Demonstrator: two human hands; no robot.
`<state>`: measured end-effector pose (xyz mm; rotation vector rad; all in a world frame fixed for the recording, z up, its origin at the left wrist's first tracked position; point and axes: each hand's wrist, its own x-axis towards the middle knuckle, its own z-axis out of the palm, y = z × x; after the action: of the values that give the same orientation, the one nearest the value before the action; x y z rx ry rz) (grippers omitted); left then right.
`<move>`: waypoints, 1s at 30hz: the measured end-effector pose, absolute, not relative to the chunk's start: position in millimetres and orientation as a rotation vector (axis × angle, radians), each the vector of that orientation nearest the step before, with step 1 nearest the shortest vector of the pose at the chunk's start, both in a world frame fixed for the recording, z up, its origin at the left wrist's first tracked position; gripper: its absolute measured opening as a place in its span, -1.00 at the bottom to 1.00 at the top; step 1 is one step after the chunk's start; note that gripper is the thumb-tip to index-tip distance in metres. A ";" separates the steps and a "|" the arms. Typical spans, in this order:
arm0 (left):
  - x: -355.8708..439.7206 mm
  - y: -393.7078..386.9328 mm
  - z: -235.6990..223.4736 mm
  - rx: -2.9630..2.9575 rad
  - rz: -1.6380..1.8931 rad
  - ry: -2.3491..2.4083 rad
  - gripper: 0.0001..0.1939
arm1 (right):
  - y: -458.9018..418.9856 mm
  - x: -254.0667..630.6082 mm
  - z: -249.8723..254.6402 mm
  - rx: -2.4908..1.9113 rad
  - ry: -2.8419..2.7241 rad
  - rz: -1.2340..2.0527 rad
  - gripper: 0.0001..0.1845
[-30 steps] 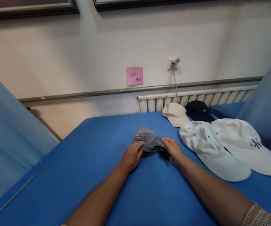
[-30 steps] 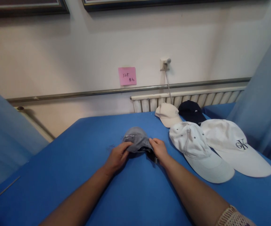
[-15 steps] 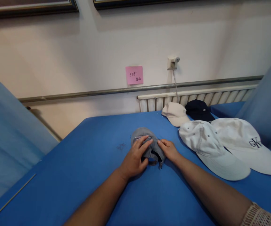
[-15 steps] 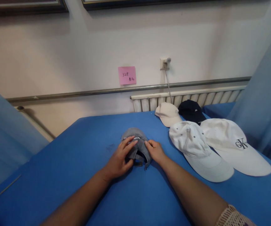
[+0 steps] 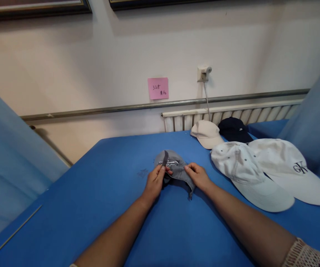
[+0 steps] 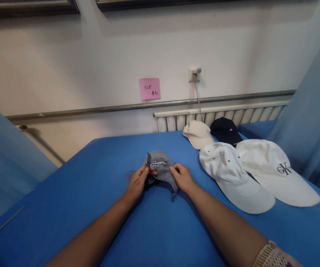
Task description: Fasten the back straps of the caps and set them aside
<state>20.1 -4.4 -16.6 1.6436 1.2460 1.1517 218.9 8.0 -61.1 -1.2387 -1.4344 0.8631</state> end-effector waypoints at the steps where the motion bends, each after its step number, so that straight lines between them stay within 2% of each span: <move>1: 20.0 -3.6 -17.7 1.605 1.157 1.247 -0.60 | 5.9 220.0 -57.6 -1.243 -1.402 0.797 -0.69; 5: 18.1 -0.4 -19.8 1.389 1.287 1.198 -0.54 | -9.4 225.7 -38.6 -1.194 -1.356 0.526 -0.76; 7: 17.3 1.4 -19.7 1.269 1.366 1.158 -0.55 | -18.9 226.7 -30.4 -1.124 -1.481 0.491 -0.72; 11: 17.6 3.6 -19.2 1.090 1.463 1.093 -0.57 | -30.3 222.2 -24.9 -1.030 -1.869 0.564 -0.62; 15: 17.2 3.9 -21.9 1.085 1.464 1.087 -0.59 | -28.3 215.8 -30.4 -1.096 -2.061 0.633 -0.76; 19: 15.8 4.5 -26.1 1.149 1.418 1.108 -0.60 | -24.3 214.8 -37.0 -1.133 -2.108 0.633 -0.89; 24: 17.3 5.3 -26.4 1.273 1.380 1.161 -0.70 | -23.2 218.2 -44.6 -1.064 -2.156 0.676 -0.68; 27: 18.4 2.5 -23.9 1.382 1.406 1.169 -0.75 | -20.6 217.4 -49.7 -1.063 -2.085 0.769 -0.72; 30: 19.0 -3.4 -21.4 1.502 1.446 1.146 -0.64 | -16.8 213.9 -52.7 -1.054 -1.872 0.938 -0.75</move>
<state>19.0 -3.4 -21.4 1.5017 1.1456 1.4456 213.9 -16.8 -52.7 -1.0541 -1.8718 0.9382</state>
